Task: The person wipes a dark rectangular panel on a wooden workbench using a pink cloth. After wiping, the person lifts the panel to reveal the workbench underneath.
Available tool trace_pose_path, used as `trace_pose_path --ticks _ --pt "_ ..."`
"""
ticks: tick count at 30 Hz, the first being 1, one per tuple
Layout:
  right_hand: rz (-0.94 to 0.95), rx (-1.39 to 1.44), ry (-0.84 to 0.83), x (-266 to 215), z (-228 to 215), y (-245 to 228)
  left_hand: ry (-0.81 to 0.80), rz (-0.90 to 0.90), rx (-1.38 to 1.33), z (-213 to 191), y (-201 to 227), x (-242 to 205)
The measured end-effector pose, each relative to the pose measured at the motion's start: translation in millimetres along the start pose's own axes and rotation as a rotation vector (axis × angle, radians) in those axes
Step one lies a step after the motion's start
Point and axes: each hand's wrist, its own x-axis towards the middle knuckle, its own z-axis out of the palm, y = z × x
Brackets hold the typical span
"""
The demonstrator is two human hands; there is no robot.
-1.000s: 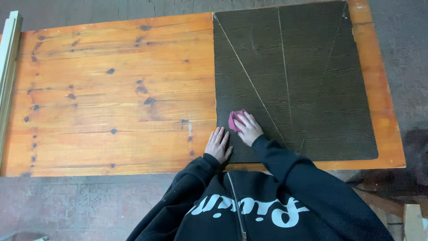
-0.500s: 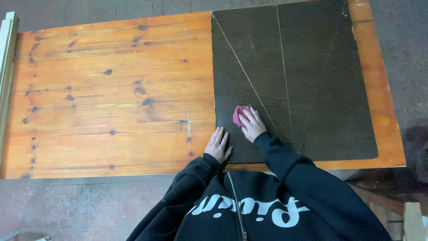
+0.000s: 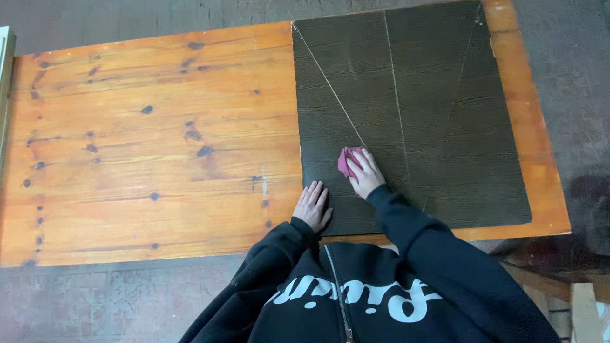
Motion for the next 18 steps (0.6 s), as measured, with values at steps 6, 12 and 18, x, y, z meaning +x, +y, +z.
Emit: trace_pose_path --ticks 6,12,18 --pt "-0.053 0.097 0.000 -0.6 -0.8 -4.7 0.017 0.002 -0.008 8.2 2.4 6.7" --pt "-0.054 0.063 -0.076 -12.3 -24.8 0.5 -0.002 0.018 -0.015 11.5 2.2 10.0" --pt "-0.039 0.019 0.013 -12.6 -8.7 12.6 0.006 0.014 -0.009 11.5 3.2 10.2"
